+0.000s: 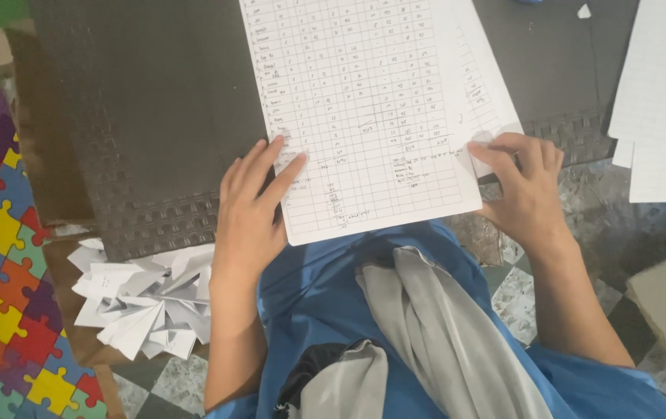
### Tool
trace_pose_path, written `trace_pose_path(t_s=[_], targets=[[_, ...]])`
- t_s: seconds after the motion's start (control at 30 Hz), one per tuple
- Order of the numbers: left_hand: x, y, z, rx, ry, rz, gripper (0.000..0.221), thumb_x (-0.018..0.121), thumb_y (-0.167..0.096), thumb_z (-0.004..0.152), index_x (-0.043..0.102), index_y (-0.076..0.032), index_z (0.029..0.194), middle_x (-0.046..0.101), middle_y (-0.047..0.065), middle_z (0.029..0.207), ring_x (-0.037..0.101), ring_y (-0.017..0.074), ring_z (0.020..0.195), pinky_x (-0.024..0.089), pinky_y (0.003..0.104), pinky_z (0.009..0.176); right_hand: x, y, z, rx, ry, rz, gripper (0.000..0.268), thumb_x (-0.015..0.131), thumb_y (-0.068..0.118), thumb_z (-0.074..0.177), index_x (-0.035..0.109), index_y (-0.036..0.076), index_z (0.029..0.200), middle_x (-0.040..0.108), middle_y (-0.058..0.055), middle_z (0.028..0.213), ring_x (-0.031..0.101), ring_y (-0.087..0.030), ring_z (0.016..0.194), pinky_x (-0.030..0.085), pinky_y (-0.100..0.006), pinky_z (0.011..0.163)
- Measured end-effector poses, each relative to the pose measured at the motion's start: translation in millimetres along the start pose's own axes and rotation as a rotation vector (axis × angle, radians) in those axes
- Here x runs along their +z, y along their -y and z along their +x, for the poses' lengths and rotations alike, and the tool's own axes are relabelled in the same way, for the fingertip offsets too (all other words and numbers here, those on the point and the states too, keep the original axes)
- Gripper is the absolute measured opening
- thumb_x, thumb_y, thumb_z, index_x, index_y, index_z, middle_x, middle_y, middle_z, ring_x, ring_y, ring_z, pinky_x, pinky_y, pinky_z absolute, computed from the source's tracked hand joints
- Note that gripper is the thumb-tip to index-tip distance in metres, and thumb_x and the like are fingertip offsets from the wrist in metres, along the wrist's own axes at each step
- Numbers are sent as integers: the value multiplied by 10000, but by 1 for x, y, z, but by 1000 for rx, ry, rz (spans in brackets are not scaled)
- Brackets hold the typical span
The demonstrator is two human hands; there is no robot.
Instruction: Folding sheets of paper into small packets and securing them with a stapler.
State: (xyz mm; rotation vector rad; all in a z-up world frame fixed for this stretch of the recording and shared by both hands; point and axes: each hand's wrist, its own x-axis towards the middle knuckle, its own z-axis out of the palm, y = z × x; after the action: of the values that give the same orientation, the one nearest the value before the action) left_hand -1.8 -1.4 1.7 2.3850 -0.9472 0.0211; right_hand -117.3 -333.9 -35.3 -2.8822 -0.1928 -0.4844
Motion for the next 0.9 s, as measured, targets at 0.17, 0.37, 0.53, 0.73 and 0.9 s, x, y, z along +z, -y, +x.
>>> trace_pose_path(t_s=[0.17, 0.37, 0.53, 0.73, 0.9], targets=[[-1, -4, -7, -20, 55, 9, 645, 490, 160, 786, 459, -143, 1355, 405, 112, 1443, 381, 372, 1346, 304, 582, 1085, 7, -2, 0, -2, -74, -27, 621, 752, 578, 792, 605, 120, 1184, 494, -119, 1156, 448, -266, 1007, 280, -383, 799], [-1, -2, -5, -12, 33, 11, 587, 566, 89, 805, 488, -164, 1328, 434, 96, 1419, 411, 365, 1320, 302, 553, 1068, 5, 0, -1, 4, -62, -18, 644, 775, 557, 788, 575, 122, 1219, 480, -128, 1166, 432, -273, 1029, 271, -390, 814], [3, -5, 0, -88, -21, -35, 500, 638, -2, 765, 598, -187, 1228, 511, 97, 1342, 447, 350, 1275, 299, 546, 1039, 6, 3, -1, 64, -25, 13, 614, 706, 581, 794, 567, 157, 1215, 435, -81, 1126, 396, -253, 995, 278, -378, 817], [6, -5, 3, -160, -60, -74, 506, 726, -19, 667, 674, -191, 1140, 566, 108, 1276, 472, 345, 1232, 295, 556, 1018, 9, 2, -1, 120, 21, 73, 627, 656, 630, 775, 560, 176, 1197, 369, -34, 1102, 329, -236, 980, 267, -365, 841], [8, -2, 0, -38, -54, 15, 407, 650, -87, 845, 539, -152, 1231, 447, 113, 1363, 458, 345, 1275, 321, 479, 988, 14, 2, -4, 21, -88, -10, 608, 780, 527, 792, 611, 68, 1153, 476, -159, 1153, 442, -279, 1056, 254, -400, 862]])
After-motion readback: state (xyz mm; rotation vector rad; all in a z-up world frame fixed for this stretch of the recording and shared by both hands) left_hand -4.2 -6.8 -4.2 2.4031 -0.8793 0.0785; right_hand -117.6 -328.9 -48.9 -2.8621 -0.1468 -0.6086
